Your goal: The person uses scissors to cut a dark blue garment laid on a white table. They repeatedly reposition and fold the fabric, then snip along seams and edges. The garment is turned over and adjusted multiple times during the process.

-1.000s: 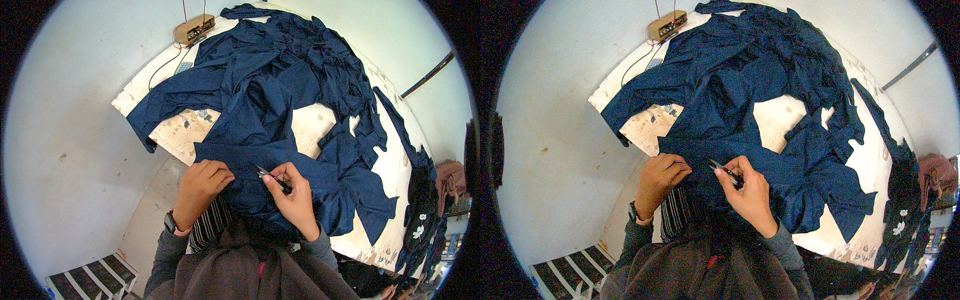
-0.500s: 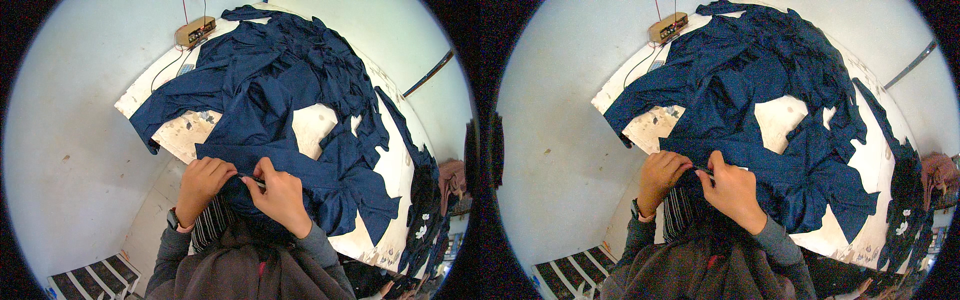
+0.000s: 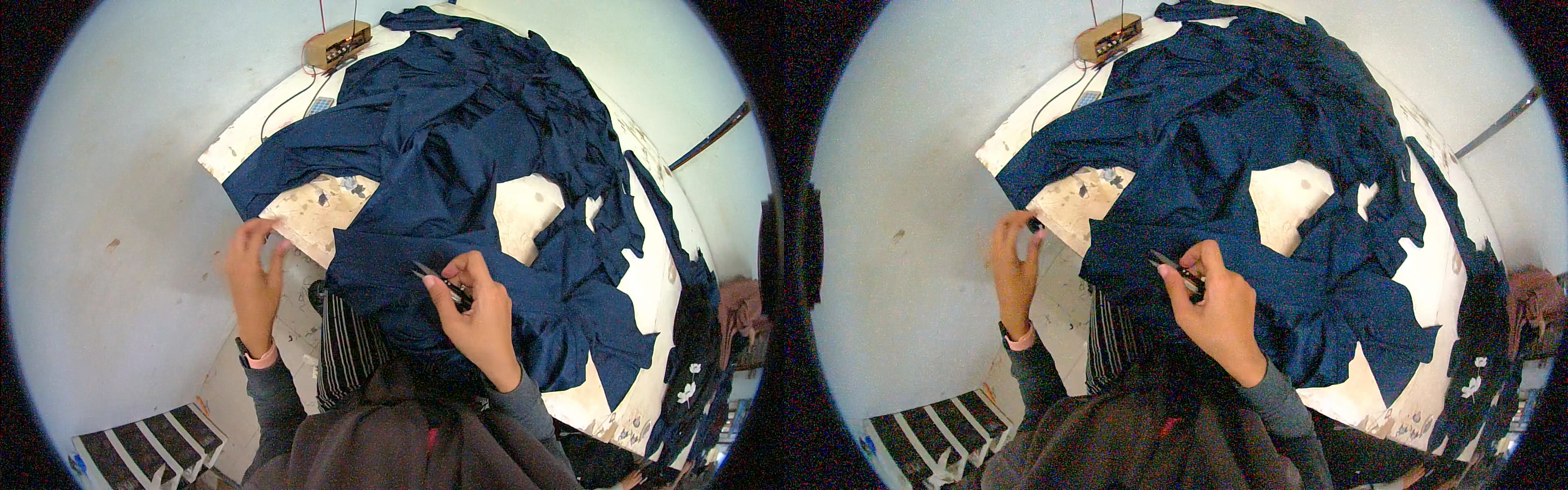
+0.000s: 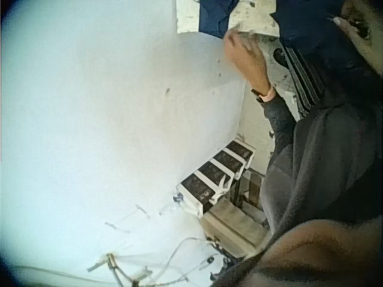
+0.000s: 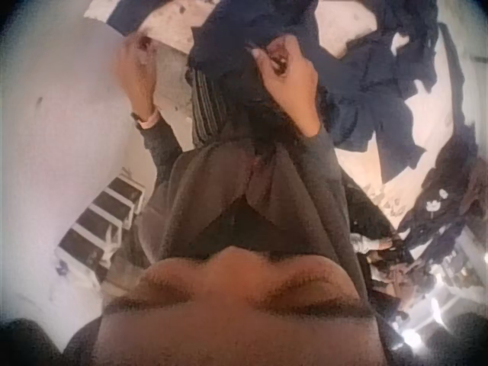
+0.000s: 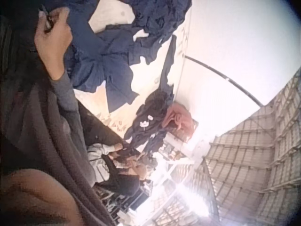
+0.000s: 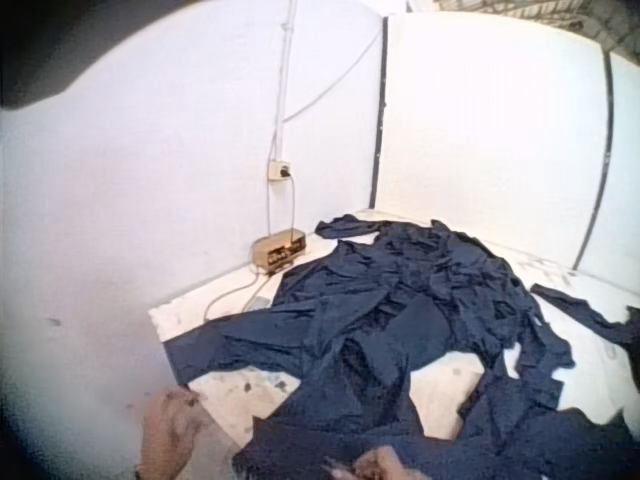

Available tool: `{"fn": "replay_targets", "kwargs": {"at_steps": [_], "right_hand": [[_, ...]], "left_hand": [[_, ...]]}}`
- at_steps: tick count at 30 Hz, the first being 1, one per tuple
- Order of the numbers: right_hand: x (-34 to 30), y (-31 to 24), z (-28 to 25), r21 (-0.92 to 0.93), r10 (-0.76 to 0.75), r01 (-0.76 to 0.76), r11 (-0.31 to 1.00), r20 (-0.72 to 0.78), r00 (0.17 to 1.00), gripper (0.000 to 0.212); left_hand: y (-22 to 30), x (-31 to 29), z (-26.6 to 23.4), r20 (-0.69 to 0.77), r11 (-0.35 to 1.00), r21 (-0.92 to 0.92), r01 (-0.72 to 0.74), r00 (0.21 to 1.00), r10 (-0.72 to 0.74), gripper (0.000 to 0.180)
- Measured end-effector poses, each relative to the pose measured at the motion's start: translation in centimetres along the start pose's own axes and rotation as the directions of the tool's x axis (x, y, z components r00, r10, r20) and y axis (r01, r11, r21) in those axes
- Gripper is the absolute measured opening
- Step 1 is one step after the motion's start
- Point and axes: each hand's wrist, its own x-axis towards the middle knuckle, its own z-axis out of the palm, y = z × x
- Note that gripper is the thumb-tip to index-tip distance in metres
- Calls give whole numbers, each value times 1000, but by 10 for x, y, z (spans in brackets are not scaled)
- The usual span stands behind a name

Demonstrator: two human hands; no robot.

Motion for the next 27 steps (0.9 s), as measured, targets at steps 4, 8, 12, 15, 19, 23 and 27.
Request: {"fn": "replay_targets", "kwargs": {"at_steps": [4,8,12,15,19,23,27], "right_hand": [[-3,11,6,191,46,-41,981,-25,999,21],[-11,23,6,443,77,-9,897,-135,988,17],[-15,39,-15,544,148,-4,839,-221,964,13],[-18,48,-22,555,188,-41,831,-210,960,13],[-24,60,-19,541,214,-75,838,-199,956,14],[-31,74,-10,524,209,-84,848,-183,961,12],[-34,82,-8,434,242,-187,881,-74,967,17]], "left_hand": [[23,-8,14,265,938,-348,13,961,85,15],[45,-2,28,371,937,-350,-16,916,155,15],[67,5,39,313,867,-486,-111,904,291,15],[87,6,54,358,838,-518,-171,847,393,16],[100,-3,75,361,834,-438,-335,784,505,18],[98,-14,91,370,774,-311,-551,680,633,15],[97,-18,104,298,795,-354,-492,747,595,15]]}}
